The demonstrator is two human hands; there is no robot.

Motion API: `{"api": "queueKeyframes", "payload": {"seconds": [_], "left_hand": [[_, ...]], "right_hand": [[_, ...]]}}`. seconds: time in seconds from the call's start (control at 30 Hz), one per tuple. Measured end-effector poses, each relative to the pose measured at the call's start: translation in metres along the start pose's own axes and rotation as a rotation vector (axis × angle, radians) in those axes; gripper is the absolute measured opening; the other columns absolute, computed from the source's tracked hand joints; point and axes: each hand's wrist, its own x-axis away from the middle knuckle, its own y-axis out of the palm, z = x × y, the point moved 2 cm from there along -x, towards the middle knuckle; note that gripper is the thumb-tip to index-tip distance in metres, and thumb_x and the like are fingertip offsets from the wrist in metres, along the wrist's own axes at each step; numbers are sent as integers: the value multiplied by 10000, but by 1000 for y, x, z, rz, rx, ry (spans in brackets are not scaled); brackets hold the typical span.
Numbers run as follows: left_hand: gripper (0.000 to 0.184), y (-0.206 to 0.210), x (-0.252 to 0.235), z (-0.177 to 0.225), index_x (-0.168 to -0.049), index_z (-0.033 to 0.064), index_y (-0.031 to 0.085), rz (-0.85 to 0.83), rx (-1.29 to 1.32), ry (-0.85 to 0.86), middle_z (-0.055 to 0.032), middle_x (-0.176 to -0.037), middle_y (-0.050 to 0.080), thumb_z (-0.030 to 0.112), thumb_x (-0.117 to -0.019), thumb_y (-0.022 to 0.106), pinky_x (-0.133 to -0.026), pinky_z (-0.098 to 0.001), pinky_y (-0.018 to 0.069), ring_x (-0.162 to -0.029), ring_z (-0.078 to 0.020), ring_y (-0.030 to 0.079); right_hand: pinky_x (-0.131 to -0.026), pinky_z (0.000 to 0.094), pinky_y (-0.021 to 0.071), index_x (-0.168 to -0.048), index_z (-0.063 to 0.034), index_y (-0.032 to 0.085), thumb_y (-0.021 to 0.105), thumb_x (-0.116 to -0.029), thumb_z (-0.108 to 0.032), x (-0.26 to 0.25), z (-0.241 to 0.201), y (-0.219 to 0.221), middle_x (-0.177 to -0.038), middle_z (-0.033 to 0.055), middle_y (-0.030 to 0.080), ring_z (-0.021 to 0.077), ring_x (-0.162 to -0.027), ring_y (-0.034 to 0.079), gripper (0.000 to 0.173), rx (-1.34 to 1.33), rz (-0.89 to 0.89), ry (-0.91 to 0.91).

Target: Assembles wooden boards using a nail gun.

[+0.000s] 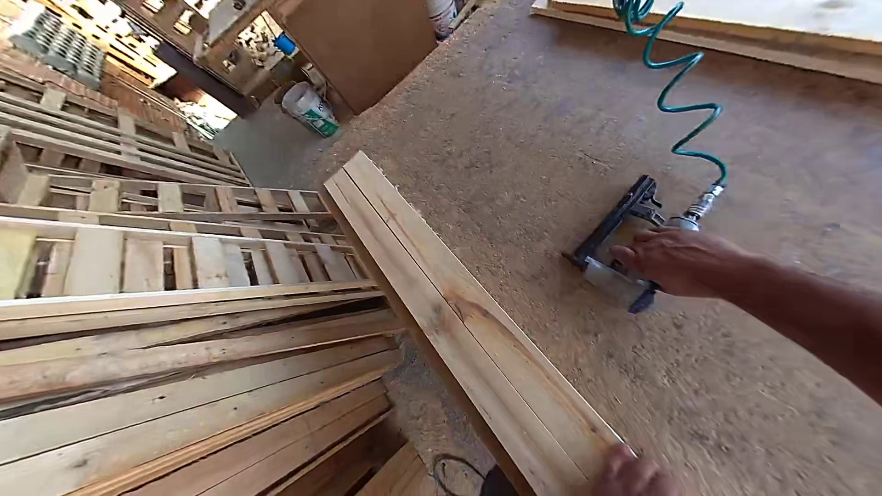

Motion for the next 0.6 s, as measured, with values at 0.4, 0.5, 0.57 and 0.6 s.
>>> {"api": "queueKeyframes", "payload": {"seconds": [0.4,0.5,0.57,0.6], "left_hand": [[609,-4,-6,8,-1327,181,672,-138,-84,74,-77,-1388,632,635,-999,432,-1179,-618,311,-1370,-313,520],[646,-2,-5,9,-1343,172,658,-155,-144,85,-96,-1395,616,657,-993,417,-1197,-619,276,-1390,-330,492],[655,-1,-5,10,-1350,161,651,-158,-172,97,-113,-1403,606,659,-993,419,-1205,-632,257,-1404,-346,476],[665,-1,-5,11,-1352,147,648,-153,-182,104,-125,-1405,604,657,-996,415,-1204,-640,252,-1406,-358,472]], "right_hand": [[-579,534,547,-1024,-246,677,794,-768,-380,361,-254,54,-751,-4,671,242,-694,678,311,-697,-233,694],[-648,594,556,-1170,-262,676,761,-802,-373,432,-343,91,-853,43,721,297,-793,710,394,-904,-295,902],[-711,624,556,-1248,-245,666,721,-844,-388,459,-383,113,-938,90,743,345,-876,724,432,-1012,-285,1002],[-732,630,558,-1287,-243,661,710,-852,-393,468,-397,123,-970,101,750,357,-903,727,462,-1041,-270,1038]]}}
